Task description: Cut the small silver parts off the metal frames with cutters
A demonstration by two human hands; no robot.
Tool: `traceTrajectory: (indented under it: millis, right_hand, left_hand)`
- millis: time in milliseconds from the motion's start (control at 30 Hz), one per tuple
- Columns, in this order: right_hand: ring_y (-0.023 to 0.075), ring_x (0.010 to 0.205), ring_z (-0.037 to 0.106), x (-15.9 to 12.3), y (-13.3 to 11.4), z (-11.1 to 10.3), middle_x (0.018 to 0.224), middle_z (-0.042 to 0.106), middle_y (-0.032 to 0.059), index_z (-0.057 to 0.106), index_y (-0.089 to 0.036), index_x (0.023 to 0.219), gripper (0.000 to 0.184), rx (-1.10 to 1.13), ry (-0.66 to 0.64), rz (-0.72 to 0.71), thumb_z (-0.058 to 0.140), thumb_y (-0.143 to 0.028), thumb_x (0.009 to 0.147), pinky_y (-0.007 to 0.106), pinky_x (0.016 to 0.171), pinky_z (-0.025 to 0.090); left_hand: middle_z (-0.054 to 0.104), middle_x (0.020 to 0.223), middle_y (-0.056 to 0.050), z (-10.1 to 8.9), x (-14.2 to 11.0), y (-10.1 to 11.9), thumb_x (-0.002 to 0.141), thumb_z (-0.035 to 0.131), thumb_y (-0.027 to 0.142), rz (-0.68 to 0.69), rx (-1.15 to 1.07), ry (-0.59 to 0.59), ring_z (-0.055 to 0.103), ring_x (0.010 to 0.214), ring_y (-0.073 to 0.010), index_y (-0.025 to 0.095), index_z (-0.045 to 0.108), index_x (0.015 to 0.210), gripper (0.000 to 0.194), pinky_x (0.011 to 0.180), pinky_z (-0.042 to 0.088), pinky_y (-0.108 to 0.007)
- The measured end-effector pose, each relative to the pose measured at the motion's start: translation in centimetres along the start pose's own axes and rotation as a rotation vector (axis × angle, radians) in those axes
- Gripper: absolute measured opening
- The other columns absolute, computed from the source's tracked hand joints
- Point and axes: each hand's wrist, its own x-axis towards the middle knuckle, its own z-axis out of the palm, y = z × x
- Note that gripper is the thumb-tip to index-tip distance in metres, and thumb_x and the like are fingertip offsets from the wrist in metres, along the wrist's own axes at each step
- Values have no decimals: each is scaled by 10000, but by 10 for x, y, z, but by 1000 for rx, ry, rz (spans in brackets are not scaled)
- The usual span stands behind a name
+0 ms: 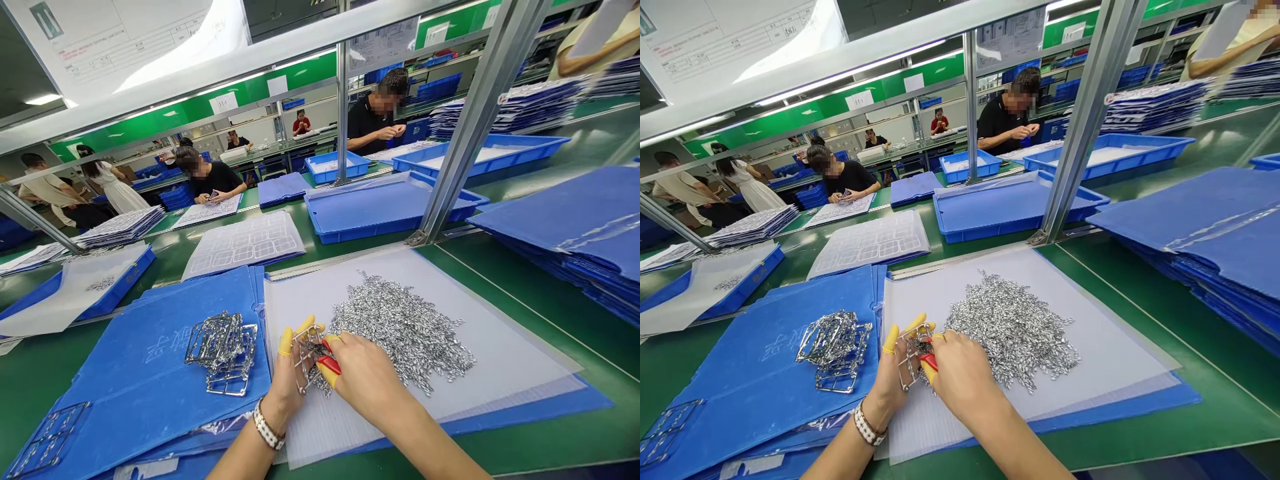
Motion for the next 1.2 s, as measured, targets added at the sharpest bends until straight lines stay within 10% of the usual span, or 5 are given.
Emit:
traceTrajectory:
  millis: [1000,1200]
  right_hand:
    - [252,813,636,4,19,14,856,668,85,652,-179,888,131,-97,68,56,579,-259,813,331,679,436]
    - [239,848,629,-2,23,12,888,671,63,632,-185,978,197,-2,120,68,579,-273,810,339,732,455]
  left_hand:
    - [635,1163,-133,-1,2,2,845,456,578,-89,-122,-36,612,908,-225,142,609,1217,593,824,473,-352]
    - [490,1361,-80,4,-5,1,809,558,544,45,33,32,603,939,-210,308,491,1324,571,788,499,-359]
